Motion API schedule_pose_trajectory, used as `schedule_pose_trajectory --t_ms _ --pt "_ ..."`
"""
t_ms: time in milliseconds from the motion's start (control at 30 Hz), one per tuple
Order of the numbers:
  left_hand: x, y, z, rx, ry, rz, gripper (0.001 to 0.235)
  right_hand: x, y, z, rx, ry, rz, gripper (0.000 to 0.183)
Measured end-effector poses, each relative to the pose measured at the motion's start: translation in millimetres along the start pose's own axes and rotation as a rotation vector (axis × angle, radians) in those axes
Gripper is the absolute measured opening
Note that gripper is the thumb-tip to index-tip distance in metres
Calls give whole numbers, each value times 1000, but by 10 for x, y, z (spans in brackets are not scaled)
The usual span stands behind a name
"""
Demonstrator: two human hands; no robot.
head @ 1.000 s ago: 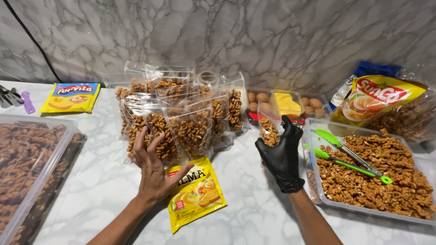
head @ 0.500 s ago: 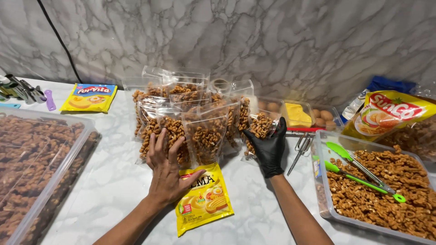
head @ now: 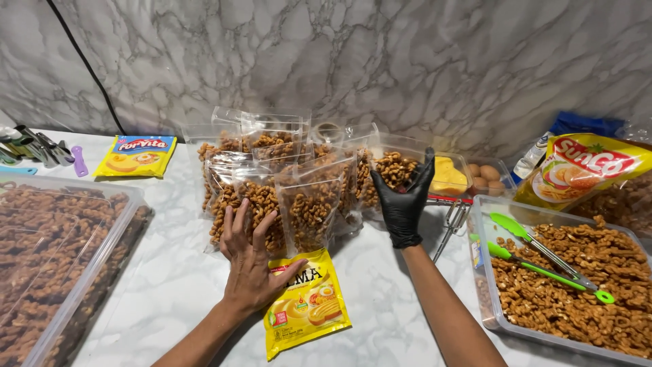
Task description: Using tongs to fill small plastic bags with snacks from a large tray in a kitchen setting.
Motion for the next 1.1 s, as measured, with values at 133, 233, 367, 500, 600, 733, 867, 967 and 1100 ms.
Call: schedule_pose_trajectory --t_ms 133,233,367,500,600,733,867,967,1100 --pt "1 10 0 8 -15 12 95 -164 97 18 59 148 58 105" --pt "-4 7 0 20 -19 17 91 -286 128 -66 140 191 150 93" --pt "4 17 -10 21 -19 14 90 -360 106 -193 161 209 153 62" --pt "16 -9 -35 -11 -9 5 89 -362 95 -216 118 292 163 59" --pt "-2 -1 -30 1 3 -13 89 -388 29 -234 102 330 142 57" --pt "2 -23 -12 -35 22 -14 85 -432 -72 -342 43 313 177 56" --pt "5 -47 -6 -63 47 -16 83 -458 -153 -382 9 288 184 49" --pt "2 -50 -9 -66 68 -25 81 -447 -302 -233 -26 284 171 50" --pt "32 -101 -103 -51 68 -89 75 -252 -578 66 9 321 171 51"
Point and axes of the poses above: each hand's wrist, its own x-axis towards the middle knuckle, its own y-axis out of the palm, z = x × y, the point moved 2 cm from there along x, towards the middle knuckle, and after that the axes turned 3 degrees about -x, right-handed, at the moved point
